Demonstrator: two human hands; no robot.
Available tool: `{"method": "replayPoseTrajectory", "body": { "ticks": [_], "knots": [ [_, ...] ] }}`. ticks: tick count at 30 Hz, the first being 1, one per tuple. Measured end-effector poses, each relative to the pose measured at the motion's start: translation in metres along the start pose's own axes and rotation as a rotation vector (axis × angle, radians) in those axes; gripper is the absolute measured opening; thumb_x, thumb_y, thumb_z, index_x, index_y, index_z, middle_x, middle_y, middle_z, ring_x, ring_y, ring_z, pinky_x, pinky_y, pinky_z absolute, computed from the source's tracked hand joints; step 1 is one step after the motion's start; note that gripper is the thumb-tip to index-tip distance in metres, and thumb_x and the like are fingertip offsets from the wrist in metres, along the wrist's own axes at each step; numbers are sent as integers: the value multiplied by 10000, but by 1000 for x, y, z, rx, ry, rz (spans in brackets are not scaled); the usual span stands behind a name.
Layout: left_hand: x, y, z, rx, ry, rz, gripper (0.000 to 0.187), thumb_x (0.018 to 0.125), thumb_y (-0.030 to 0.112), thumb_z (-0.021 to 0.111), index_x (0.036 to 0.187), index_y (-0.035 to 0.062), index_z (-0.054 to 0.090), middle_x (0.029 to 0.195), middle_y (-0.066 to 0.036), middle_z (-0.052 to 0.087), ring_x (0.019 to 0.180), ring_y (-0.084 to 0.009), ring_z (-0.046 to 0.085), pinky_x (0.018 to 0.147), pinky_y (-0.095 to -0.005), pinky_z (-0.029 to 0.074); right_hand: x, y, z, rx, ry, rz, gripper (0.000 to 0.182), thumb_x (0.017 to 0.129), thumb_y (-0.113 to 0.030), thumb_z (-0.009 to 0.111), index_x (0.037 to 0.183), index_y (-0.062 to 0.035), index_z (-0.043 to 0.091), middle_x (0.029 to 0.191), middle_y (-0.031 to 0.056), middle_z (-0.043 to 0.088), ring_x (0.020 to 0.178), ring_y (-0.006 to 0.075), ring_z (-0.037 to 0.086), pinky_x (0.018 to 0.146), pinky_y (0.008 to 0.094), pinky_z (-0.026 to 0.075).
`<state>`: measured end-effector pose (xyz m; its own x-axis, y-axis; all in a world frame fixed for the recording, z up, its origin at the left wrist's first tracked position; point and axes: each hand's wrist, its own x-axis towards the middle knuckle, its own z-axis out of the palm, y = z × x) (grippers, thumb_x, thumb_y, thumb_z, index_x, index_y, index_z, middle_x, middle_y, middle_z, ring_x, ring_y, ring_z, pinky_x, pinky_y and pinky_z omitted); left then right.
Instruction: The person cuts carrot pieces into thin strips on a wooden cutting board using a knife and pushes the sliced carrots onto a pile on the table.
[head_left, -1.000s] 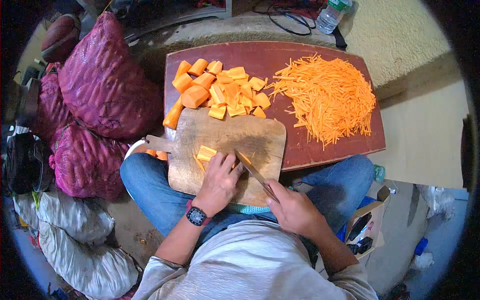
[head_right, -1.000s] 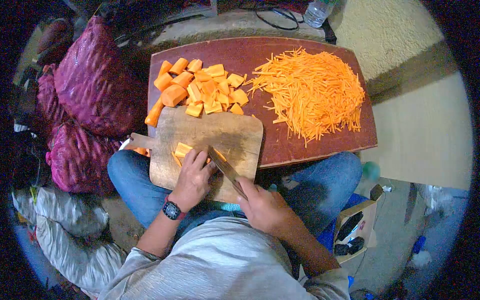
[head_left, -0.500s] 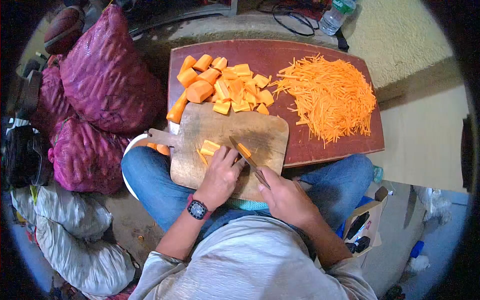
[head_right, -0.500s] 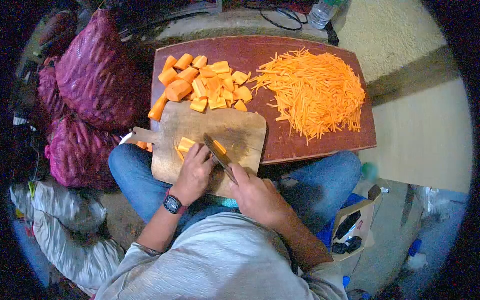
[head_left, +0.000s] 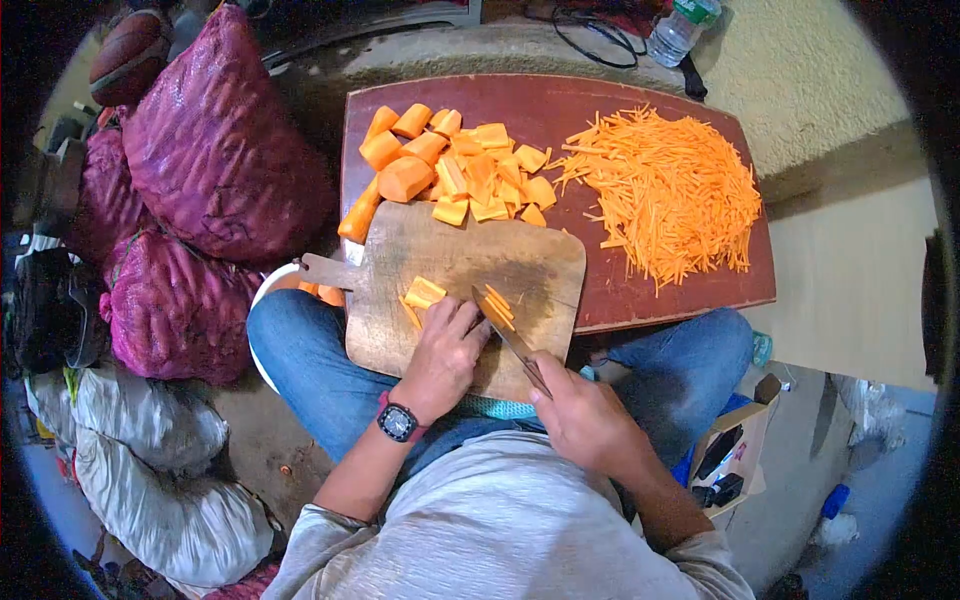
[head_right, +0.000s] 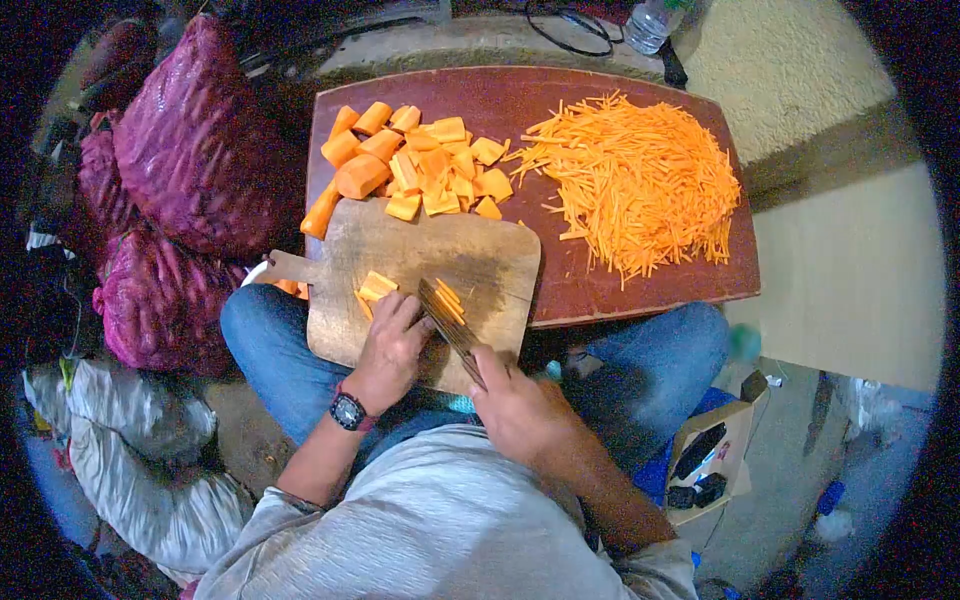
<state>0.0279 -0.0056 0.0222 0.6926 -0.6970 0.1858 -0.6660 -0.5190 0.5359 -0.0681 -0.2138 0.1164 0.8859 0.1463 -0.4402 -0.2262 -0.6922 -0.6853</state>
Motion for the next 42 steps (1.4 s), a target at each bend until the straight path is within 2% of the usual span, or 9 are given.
{"method": "replayPoseTrajectory", "body": {
  "ticks": [1,7,11,14,19,22,26,34,42],
  "knots": [
    [0,0,1,1,-15,-15,388,833,33,639,1199,-43,746,1235,-171,630,1156,-381,561,1032,-479,482,1,2,4,7,50,-61,403,1073,-144,598,1429,1,475,1192,341,696,1090,554,682,864,604,555],
    [3,2,0,0,96,44,379,840,41,644,1197,-38,744,1145,-156,609,1115,-361,559,1002,-470,489,11,-2,2,-12,34,-42,406,1061,-120,605,1427,0,477,1203,341,693,1088,559,678,867,605,558],
    [-2,0,1,8,56,27,390,841,48,651,1212,-35,738,1149,-150,608,1100,-356,556,995,-468,491,-1,-7,1,56,-13,36,408,1055,-123,612,1424,-1,487,1216,346,691,1093,556,677,885,602,561],
    [0,-2,4,-4,69,34,425,837,43,655,1248,-34,732,1162,-149,617,1105,-356,558,995,-476,491,18,1,9,36,96,-51,390,1058,-133,606,1408,-3,492,1204,347,691,1089,555,677,883,613,553],
    [-2,-6,0,-46,86,58,482,831,35,660,1305,-28,724,1266,-163,638,1129,-372,561,1030,-478,480,1,-9,-4,84,-13,48,403,1057,-140,609,1420,-4,496,1168,356,699,1099,561,677,890,609,556],
    [1,-4,-2,-84,45,14,481,831,39,661,1304,-24,725,1259,-168,638,1124,-375,565,1028,-473,474,9,-5,10,32,100,5,421,1056,-142,613,1439,-6,502,1171,357,700,1108,559,677,894,601,556],
    [-1,-6,0,-30,91,45,494,822,35,658,1308,-21,724,1197,-166,633,1106,-366,569,1007,-472,471,31,-14,3,35,65,-24,433,1059,-146,612,1455,-10,504,1184,364,692,1108,558,678,889,602,552],
    [-2,-9,-1,-52,127,49,423,778,37,692,1191,-35,746,1099,-151,630,1088,-363,578,1010,-472,471,18,-9,16,61,85,-18,422,1068,-151,590,1442,21,504,1184,360,688,1115,553,676,920,579,542],
    [-1,-7,-7,-76,116,38,415,762,41,718,1170,-23,755,1086,-143,650,1084,-353,585,1008,-467,468,3,-10,9,108,47,-10,439,1073,-162,581,1460,28,498,1152,350,702,1105,545,684,901,572,550]
  ]
}}
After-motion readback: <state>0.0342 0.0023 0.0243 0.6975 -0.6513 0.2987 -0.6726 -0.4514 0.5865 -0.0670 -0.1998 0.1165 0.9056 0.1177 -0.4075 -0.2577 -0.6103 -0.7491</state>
